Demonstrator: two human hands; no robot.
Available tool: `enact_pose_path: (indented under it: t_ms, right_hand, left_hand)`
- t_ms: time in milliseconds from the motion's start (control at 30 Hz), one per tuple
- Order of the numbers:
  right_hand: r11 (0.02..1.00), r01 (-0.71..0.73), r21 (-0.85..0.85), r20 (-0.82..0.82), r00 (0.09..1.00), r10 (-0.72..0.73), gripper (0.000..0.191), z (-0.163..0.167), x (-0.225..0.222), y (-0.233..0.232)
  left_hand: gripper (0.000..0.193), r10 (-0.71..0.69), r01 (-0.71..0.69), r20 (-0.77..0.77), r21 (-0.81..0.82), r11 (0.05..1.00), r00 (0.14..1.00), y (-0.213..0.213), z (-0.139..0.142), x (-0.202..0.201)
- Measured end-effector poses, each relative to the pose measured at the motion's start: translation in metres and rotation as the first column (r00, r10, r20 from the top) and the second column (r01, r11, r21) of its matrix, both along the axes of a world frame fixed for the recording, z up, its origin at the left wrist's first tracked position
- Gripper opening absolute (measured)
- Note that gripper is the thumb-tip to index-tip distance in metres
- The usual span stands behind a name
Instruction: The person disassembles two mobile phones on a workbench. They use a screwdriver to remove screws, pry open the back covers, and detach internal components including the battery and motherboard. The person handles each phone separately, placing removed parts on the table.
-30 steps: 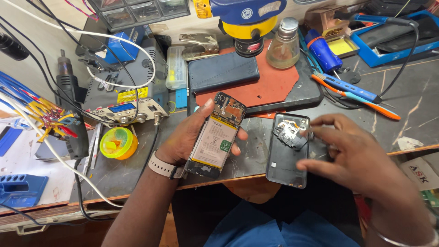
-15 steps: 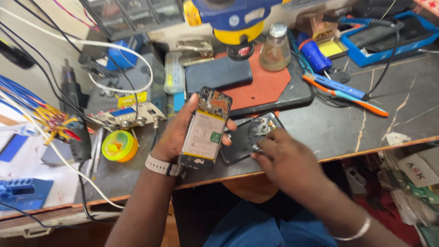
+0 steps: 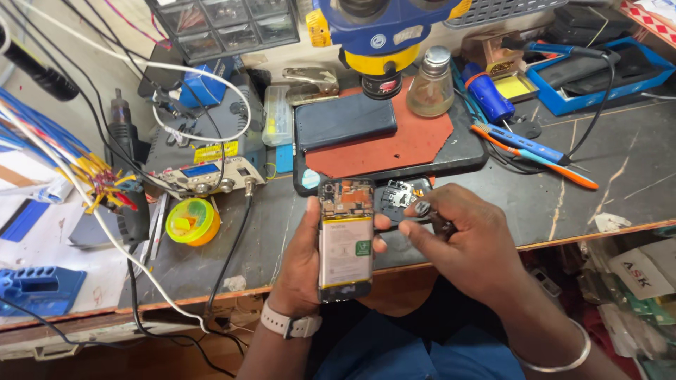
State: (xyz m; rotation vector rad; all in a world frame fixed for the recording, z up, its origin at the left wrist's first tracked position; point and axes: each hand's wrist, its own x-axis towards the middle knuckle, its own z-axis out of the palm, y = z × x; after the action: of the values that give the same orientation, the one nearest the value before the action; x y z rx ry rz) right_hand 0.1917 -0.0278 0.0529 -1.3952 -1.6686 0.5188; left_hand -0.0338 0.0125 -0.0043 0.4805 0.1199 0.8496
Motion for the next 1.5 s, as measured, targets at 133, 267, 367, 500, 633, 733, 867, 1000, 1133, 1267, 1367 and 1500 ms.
enact_pose_path:
  t_ms: [133,267,367,500,633,733,867,1000,1133,1267,1367,1500]
  right_hand:
    - [0.987,-0.105,0.126,0.041,0.994,0.100,0.019,0.004,-0.017,-0.002]
    - [0.976,-0.136,0.168,0.088,0.989,0.123,0.021,0.006,-0.026,0.005]
    - [0.958,-0.182,0.220,0.127,0.979,0.157,0.020,0.007,-0.027,0.007]
    - [0.978,-0.177,0.109,0.175,0.972,0.156,0.021,0.010,-0.026,0.010]
    - [0.980,-0.182,0.074,0.226,0.961,0.161,0.020,0.012,-0.025,0.014]
    - [0.976,-0.194,0.097,0.251,0.954,0.165,0.018,0.012,-0.025,0.016]
    - [0.964,-0.249,0.092,0.251,0.943,0.220,0.019,0.011,-0.024,0.023]
    - [0.975,-0.212,0.061,0.232,0.953,0.193,0.026,0.006,-0.016,0.029]
    - [0.992,-0.009,0.123,0.271,0.962,-0.025,0.033,-0.005,0.016,0.033]
    - [0.966,0.141,0.218,0.393,0.893,-0.219,0.029,-0.028,0.055,0.045]
    - [0.937,0.225,0.268,0.426,0.845,-0.324,0.019,-0.052,0.069,0.047]
    - [0.927,0.167,0.336,0.490,0.809,-0.323,0.008,-0.069,0.072,0.049]
  left_hand:
    - [0.076,-0.018,0.019,-0.008,0.067,0.998,1.000,-0.003,-0.010,0.005]
    - [0.078,0.216,-0.085,-0.353,0.349,0.933,0.910,-0.007,-0.012,0.002]
    - [0.074,0.273,-0.083,-0.344,0.478,0.875,0.898,-0.010,-0.011,0.001]
    - [0.073,0.157,-0.064,-0.276,0.318,0.946,0.948,-0.005,-0.011,0.003]
    - [0.074,0.126,-0.050,-0.270,0.272,0.961,0.954,-0.002,-0.014,0.004]
    - [0.075,0.099,-0.041,-0.265,0.217,0.975,0.959,0.000,-0.017,0.004]
    - [0.075,0.111,-0.028,-0.273,0.290,0.957,0.955,0.000,-0.019,0.000]
    - [0.078,0.124,-0.032,-0.240,0.354,0.935,0.963,0.000,-0.020,-0.001]
    - [0.077,0.071,-0.073,0.023,0.085,0.994,0.997,0.004,-0.021,0.002]
    - [0.077,0.201,-0.203,0.050,0.041,0.978,0.978,0.003,-0.024,-0.004]
    - [0.079,0.108,-0.119,0.189,0.047,0.992,0.976,0.004,-0.025,-0.003]
    - [0.077,0.177,-0.186,0.123,0.066,0.980,0.977,0.005,-0.024,-0.001]
